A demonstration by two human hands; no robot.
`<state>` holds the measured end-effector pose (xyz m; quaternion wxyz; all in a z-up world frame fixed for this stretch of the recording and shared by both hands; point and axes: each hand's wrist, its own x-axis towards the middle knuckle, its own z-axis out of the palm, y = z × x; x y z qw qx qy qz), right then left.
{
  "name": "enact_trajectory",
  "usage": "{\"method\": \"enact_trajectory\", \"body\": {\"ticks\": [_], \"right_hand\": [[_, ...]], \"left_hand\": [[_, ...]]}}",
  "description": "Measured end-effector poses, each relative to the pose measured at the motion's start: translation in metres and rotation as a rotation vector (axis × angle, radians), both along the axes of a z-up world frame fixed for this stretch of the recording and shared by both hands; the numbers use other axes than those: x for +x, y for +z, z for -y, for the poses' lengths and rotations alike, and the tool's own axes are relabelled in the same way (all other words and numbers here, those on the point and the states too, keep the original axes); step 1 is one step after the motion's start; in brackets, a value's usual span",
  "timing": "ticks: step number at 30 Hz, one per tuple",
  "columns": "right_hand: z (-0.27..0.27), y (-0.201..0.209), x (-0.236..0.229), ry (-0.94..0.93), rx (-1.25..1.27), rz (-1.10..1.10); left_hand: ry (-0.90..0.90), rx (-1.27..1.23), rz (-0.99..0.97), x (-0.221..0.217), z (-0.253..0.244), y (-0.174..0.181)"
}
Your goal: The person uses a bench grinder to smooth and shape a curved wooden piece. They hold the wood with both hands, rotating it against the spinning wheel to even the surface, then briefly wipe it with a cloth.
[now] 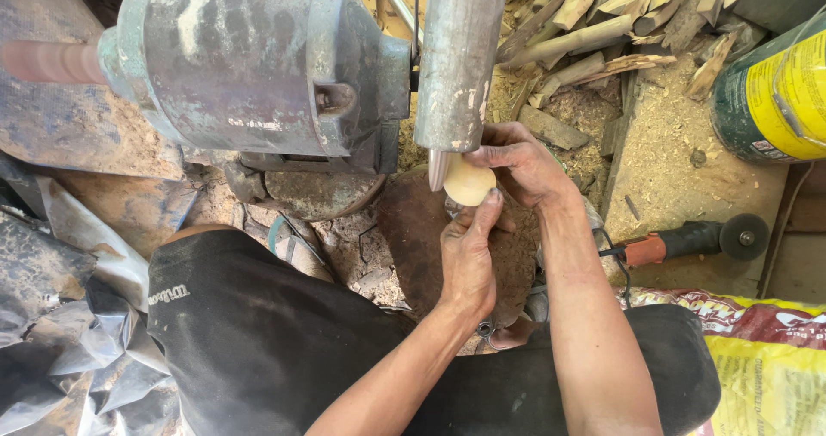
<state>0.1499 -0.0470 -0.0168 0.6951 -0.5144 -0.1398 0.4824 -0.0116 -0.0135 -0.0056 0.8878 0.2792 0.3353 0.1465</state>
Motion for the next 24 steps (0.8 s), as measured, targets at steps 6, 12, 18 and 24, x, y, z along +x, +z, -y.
{"method": "enact_trajectory", "body": {"ticks": [6, 12, 18, 24], "right_hand": [[0.019, 0.011, -0.011, -0.018, 0.056, 0.015], [0.038, 0.002, -0.018, -0.034, 0.111, 0.004], [0.046, -0.001, -0.018, -0.021, 0.182, -0.040], [0.040, 0.008, -0.020, 0.032, 0.080, -0.009]], "left_hand": [[-0.140, 0.042, -0.008, -0.013, 0.000, 0.007], [-0.125, 0.075, -0.045, -0.020, -0.001, 0.022], [-0.184, 0.464, -0.188, -0.027, -0.003, 0.039], [-0.161, 0.338, -0.044, -0.024, -0.007, 0.029]]}}
